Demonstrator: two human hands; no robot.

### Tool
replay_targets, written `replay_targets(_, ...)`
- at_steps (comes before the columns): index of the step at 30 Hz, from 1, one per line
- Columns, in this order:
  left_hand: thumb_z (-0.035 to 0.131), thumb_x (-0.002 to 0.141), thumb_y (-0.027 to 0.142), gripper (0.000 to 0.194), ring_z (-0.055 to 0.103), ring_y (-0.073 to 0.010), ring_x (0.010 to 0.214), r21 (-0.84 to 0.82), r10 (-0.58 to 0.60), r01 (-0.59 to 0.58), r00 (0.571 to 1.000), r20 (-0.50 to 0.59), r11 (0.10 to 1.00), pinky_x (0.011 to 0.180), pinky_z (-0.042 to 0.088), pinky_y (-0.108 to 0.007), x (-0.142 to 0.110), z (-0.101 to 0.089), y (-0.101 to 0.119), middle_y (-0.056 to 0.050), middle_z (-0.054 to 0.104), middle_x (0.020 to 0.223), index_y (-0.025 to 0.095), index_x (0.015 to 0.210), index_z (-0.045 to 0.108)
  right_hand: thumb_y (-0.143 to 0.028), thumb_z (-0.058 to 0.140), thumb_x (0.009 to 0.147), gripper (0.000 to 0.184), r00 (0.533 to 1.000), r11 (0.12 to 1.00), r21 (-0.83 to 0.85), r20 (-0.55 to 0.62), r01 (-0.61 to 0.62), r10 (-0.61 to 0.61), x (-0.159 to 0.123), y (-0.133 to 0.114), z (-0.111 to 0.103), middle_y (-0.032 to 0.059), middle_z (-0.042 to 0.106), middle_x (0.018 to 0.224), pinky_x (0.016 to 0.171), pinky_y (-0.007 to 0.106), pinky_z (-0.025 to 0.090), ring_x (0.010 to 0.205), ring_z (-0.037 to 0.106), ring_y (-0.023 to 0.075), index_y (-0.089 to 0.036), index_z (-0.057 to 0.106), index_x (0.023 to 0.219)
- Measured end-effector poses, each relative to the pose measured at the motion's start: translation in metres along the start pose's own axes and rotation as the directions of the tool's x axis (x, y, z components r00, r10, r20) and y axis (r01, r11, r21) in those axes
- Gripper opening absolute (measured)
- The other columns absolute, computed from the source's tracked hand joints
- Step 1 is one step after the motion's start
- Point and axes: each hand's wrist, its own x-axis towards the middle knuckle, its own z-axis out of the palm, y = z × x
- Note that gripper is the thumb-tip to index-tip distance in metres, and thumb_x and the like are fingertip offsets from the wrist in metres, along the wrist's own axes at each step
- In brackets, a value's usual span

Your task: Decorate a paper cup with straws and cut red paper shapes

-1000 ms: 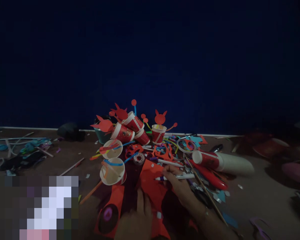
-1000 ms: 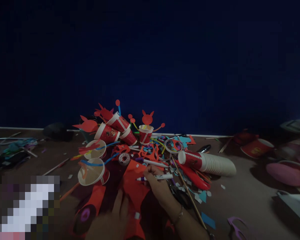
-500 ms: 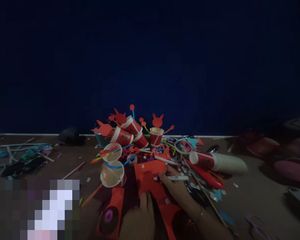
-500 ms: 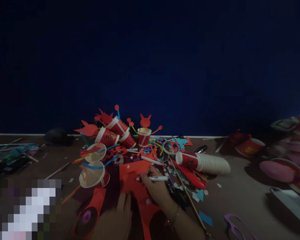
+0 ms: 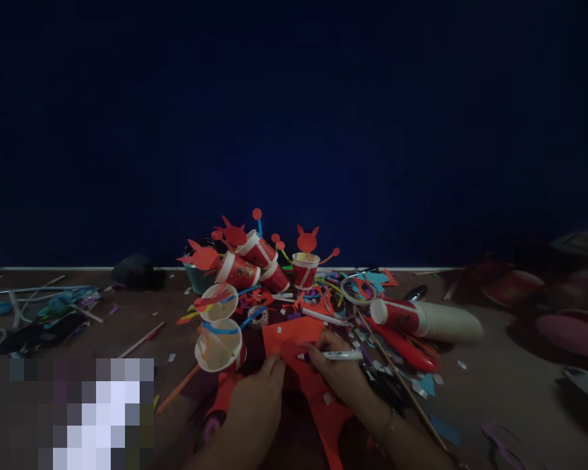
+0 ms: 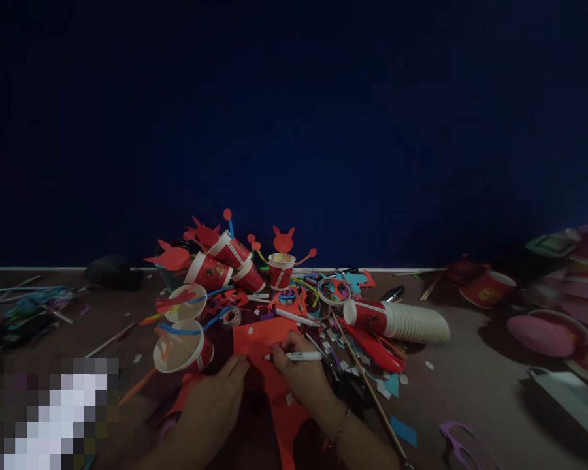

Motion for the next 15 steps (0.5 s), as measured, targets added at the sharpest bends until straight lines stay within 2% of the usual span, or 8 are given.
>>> replay_targets(7, 0.039, 0.081, 0.009, 0.037, 0.063, -0.0119, 0.06, -0.053, -0.02, 0.024, 0.997, 0.07, 0.998, 0.052, 0.045, -0.021, 0.0095, 0.0071, -0.0037, -0.006, 0.06, 0.114, 0.024, 0.11, 0.057, -0.028, 0.052, 0.073, 0.021, 1.0, 0.998, -0.059, -0.001, 0.02, -0.02, -0.0004, 0.0025, -0.0001, -0.0056, 0.048, 0.048, 0.048, 0.023, 0.036, 0.049, 0.046, 0.012, -0.022, 0.041, 0.056)
replay_targets(15, 0.034, 0.084, 0.013, 0.037, 0.065, -0.015, 0.07, -0.121, -0.025, 0.039, 0.993, 0.114, 0.992, 0.059, 0.048, -0.025, 0.0079, 0.0013, -0.0041, -0.006, 0.055, 0.12, 0.026, 0.113, 0.053, -0.029, 0.053, 0.074, 0.021, 1.0, 0.998, -0.068, 0.02, 0.016, -0.014, -0.0007, 0.0038, -0.0002, -0.0055, 0.05, 0.049, 0.047, 0.022, 0.035, 0.048, 0.047, 0.0118, -0.022, 0.041, 0.058)
